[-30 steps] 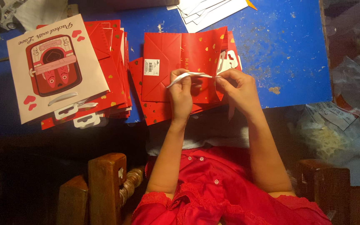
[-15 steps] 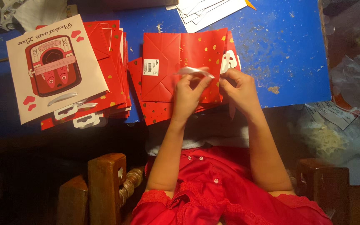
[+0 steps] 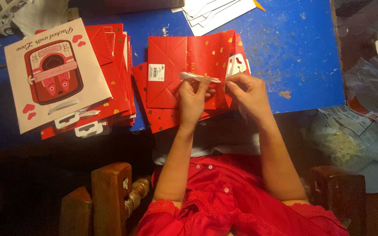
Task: The person threads white ribbons through the handle slots of red paper gift bags and ties them. They handle multiple bags one at a time, pulling ribbons through, adjusting lengths, and stacking the finished bags on the table.
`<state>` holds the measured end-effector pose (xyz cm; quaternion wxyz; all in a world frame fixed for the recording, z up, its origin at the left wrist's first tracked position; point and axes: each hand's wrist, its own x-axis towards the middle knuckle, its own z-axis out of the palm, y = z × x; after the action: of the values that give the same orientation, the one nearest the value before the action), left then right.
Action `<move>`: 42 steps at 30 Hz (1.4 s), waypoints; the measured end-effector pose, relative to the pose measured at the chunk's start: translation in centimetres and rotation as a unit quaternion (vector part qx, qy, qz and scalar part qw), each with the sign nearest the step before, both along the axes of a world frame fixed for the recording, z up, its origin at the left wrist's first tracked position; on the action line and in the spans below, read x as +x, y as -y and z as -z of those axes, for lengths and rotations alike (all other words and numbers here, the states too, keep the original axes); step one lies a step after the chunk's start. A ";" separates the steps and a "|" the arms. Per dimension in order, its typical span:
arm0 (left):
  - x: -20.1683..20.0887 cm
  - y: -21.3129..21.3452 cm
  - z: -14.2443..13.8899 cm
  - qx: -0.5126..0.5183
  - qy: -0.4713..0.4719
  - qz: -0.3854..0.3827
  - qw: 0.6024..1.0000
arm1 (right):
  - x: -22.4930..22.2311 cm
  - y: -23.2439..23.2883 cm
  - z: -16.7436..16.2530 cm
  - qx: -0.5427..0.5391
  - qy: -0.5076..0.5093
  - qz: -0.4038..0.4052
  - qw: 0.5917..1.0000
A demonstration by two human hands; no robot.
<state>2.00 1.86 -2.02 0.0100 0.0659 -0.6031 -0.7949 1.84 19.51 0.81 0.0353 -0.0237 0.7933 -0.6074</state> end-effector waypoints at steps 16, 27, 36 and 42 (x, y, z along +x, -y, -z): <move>0.4 -0.2 -0.8 -0.003 -0.040 0.028 0.999 | 0.1 0.1 -0.5 -0.005 0.061 0.014 0.998; 0.6 -0.7 0.8 -0.022 -0.109 0.045 0.993 | 0.1 -0.3 0.3 -0.005 0.043 0.011 0.999; 0.1 0.9 1.2 0.091 -0.060 -0.005 0.994 | 0.2 0.0 -0.3 -0.026 0.014 0.003 1.000; 0.0 2.7 2.5 0.264 -0.050 -0.005 0.963 | 0.3 0.5 -2.0 -0.039 0.088 0.020 0.995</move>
<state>2.00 -0.88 -4.57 0.0261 0.0295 -0.3704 -0.9280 2.10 18.98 2.78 0.0915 0.0444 0.7633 -0.6380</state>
